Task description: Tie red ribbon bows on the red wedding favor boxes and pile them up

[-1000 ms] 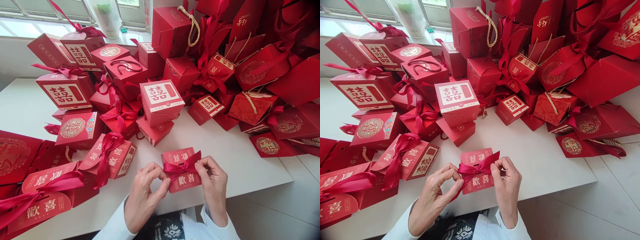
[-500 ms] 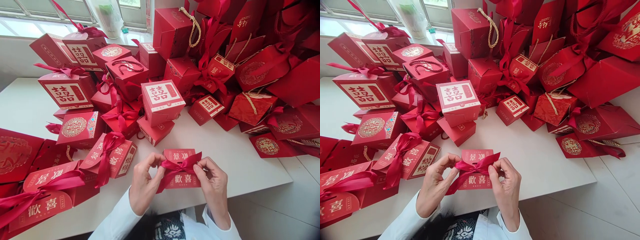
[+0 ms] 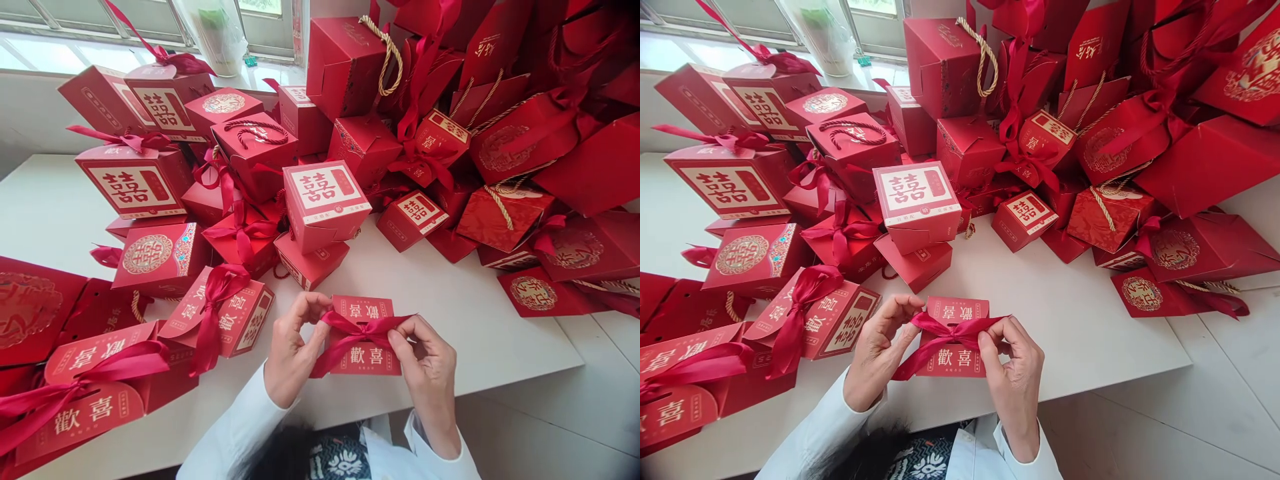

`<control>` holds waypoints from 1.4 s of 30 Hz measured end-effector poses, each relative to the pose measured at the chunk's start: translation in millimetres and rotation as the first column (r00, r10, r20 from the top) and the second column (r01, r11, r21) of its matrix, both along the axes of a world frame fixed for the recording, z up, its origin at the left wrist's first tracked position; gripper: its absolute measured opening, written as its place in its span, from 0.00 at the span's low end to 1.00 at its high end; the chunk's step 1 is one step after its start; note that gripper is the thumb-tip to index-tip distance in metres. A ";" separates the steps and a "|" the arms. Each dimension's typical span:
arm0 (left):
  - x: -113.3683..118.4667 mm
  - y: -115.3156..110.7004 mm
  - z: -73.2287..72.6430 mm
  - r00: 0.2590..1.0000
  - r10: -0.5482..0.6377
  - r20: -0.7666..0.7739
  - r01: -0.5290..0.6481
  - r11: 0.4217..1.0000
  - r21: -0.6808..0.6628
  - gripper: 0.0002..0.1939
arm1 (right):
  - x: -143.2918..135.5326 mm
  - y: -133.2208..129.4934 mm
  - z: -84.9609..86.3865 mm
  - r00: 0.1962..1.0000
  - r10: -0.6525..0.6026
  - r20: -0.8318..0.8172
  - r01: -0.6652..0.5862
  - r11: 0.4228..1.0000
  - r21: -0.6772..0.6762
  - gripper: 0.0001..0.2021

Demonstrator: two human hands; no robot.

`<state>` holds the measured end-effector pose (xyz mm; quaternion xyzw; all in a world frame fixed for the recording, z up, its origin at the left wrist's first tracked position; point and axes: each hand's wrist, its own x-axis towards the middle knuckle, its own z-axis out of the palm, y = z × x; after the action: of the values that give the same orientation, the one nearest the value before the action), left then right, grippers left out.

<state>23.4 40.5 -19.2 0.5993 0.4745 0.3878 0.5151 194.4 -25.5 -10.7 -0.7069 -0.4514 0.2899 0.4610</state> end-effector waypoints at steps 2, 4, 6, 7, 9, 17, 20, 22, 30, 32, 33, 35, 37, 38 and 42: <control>-4.5 1.3 0.8 0.999 -0.041 -0.019 0.041 0.999 0.014 0.07 | 0.5 -1.1 -0.4 0.999 0.008 -0.038 -0.008 1.000 0.007 0.13; -10.1 1.3 1.8 0.997 -0.044 -0.060 0.047 0.998 0.037 0.08 | 2.6 -2.1 -1.8 0.995 -0.003 -0.104 0.007 0.999 0.044 0.13; -15.4 0.7 4.6 0.993 -0.020 -0.113 0.031 0.994 0.103 0.09 | 6.7 -2.1 -3.6 0.985 -0.039 -0.169 0.063 0.988 0.139 0.13; -17.5 0.6 6.9 0.990 -0.012 -0.142 0.034 0.988 0.153 0.10 | 9.6 -1.4 -4.3 0.979 -0.067 -0.191 0.102 0.978 0.184 0.12; -19.5 1.8 13.6 0.978 -0.028 -0.207 0.083 0.962 0.262 0.13 | 16.4 1.3 -4.5 0.976 -0.113 -0.186 0.152 0.966 0.210 0.07; -2.7 21.2 28.1 0.850 -0.282 -0.445 0.490 0.734 0.471 0.12 | 32.8 14.4 3.2 0.988 0.123 -0.092 -0.124 0.992 -0.007 0.07; 0.9 23.9 23.5 0.833 -0.289 -0.472 0.513 0.724 0.462 0.10 | 31.3 14.5 5.1 0.997 0.039 -0.063 -0.036 0.997 0.061 0.07; 1.3 23.7 21.0 0.836 -0.285 -0.469 0.507 0.729 0.461 0.10 | 30.1 13.2 5.7 1.000 -0.002 -0.007 0.003 0.992 0.130 0.06; 0.2 22.8 22.4 0.833 -0.305 -0.461 0.506 0.757 0.413 0.09 | 29.8 9.2 5.7 0.999 -0.047 0.014 0.043 0.982 0.186 0.05; -0.2 23.3 23.1 0.832 -0.322 -0.452 0.510 0.763 0.396 0.08 | 30.1 10.3 4.5 0.998 -0.059 0.016 0.056 0.983 0.172 0.05; -0.4 23.6 23.2 0.835 -0.325 -0.445 0.507 0.768 0.391 0.08 | 30.0 10.9 3.9 0.997 -0.076 0.017 0.072 0.983 0.171 0.05; -0.8 24.2 23.1 0.843 -0.326 -0.428 0.494 0.785 0.373 0.08 | 29.0 12.1 3.4 0.990 -0.136 0.031 0.128 0.973 0.192 0.05; -1.2 24.8 22.9 0.851 -0.326 -0.412 0.479 0.803 0.353 0.07 | 27.2 12.2 5.2 0.973 -0.210 0.098 0.177 0.947 0.268 0.06; -1.2 25.0 22.9 0.852 -0.329 -0.407 0.477 0.808 0.346 0.07 | 26.1 11.8 7.1 0.958 -0.241 0.155 0.180 0.928 0.327 0.06; -0.9 25.6 23.5 0.854 -0.336 -0.397 0.475 0.815 0.332 0.07 | 22.3 7.8 18.3 0.886 -0.202 0.417 -0.025 0.878 0.478 0.06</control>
<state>22.5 66.1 4.3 0.8382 0.3165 0.2572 0.3621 216.7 -17.7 7.6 -0.6422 -0.5693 -0.0239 0.5127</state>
